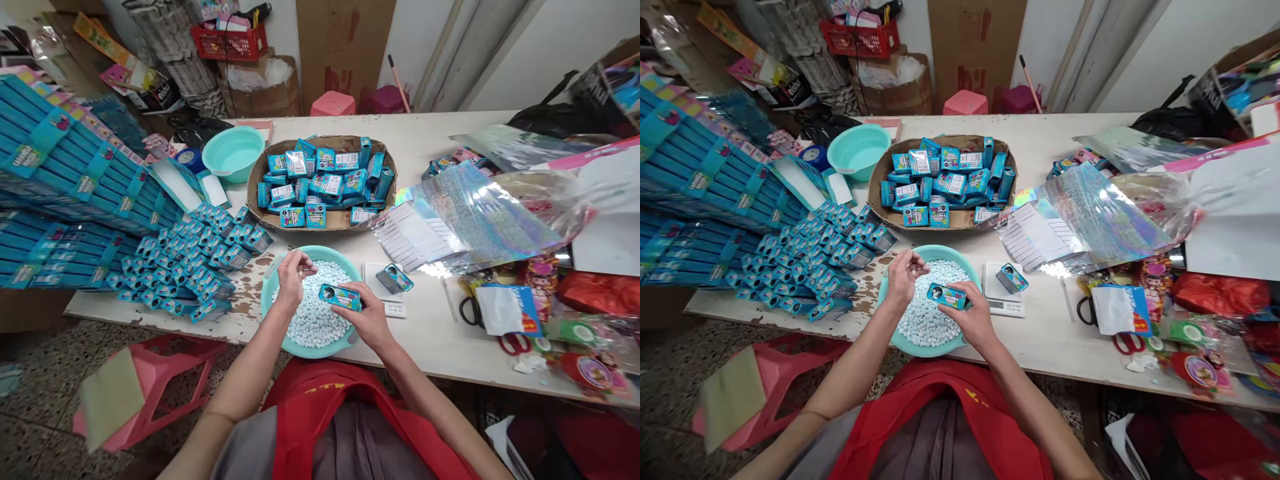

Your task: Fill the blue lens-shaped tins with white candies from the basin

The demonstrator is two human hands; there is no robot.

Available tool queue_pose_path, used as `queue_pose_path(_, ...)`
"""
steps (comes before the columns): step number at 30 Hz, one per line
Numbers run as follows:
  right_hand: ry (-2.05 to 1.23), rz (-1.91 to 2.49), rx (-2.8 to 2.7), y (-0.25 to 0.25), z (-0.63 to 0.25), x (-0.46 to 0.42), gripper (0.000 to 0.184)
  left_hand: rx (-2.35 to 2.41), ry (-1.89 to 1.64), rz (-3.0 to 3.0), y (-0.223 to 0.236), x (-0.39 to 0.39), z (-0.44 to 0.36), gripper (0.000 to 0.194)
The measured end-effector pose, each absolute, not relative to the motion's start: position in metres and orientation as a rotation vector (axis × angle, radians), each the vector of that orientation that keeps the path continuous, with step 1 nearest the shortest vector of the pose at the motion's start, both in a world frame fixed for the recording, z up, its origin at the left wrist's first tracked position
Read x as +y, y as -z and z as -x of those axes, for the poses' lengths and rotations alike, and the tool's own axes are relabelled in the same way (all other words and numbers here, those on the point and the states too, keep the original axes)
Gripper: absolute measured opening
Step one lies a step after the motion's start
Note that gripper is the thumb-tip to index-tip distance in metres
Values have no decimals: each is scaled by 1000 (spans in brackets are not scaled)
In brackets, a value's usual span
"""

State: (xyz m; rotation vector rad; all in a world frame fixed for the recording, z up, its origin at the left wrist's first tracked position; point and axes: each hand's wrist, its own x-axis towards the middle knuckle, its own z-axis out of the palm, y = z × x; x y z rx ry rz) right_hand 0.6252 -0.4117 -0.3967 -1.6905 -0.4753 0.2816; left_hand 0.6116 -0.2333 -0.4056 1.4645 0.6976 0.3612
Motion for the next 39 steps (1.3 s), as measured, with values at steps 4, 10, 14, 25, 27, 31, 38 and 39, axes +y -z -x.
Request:
queue_pose_path(4, -273, 1728, -421, 401, -626, -434, 35, 646, 8, -2086, 463, -231, -616, 22)
queue_pose_path(10, -234, 1724, -385, 398, -630, -454, 36, 595, 268, -2489, 495, -270, -630, 39)
queue_pose_path(14, -251, 1738, -361, 401, -630, -449, 37, 587, 283, -2271, 491, -268, -615, 27)
queue_pose_path(25, -260, 1900, -543, 425, -639, -421, 29, 790, -174, -1298, 434, -258, -594, 29)
queue_pose_path(27, -270, 1922, -599, 426, -636, -412, 26, 700, -291, -1002, 413, -263, -596, 27)
queue_pose_path(31, -281, 1970, -692, 419, -631, -400, 27, 692, -436, -850, 387, -269, -602, 22)
queue_pose_path(38, -247, 2110, -683, 406, -634, -397, 28, 708, -544, -870, 381, -266, -612, 23)
queue_pose_path(39, -250, 2108, -681, 406, -634, -397, 29, 707, -547, -883, 381, -267, -613, 24)
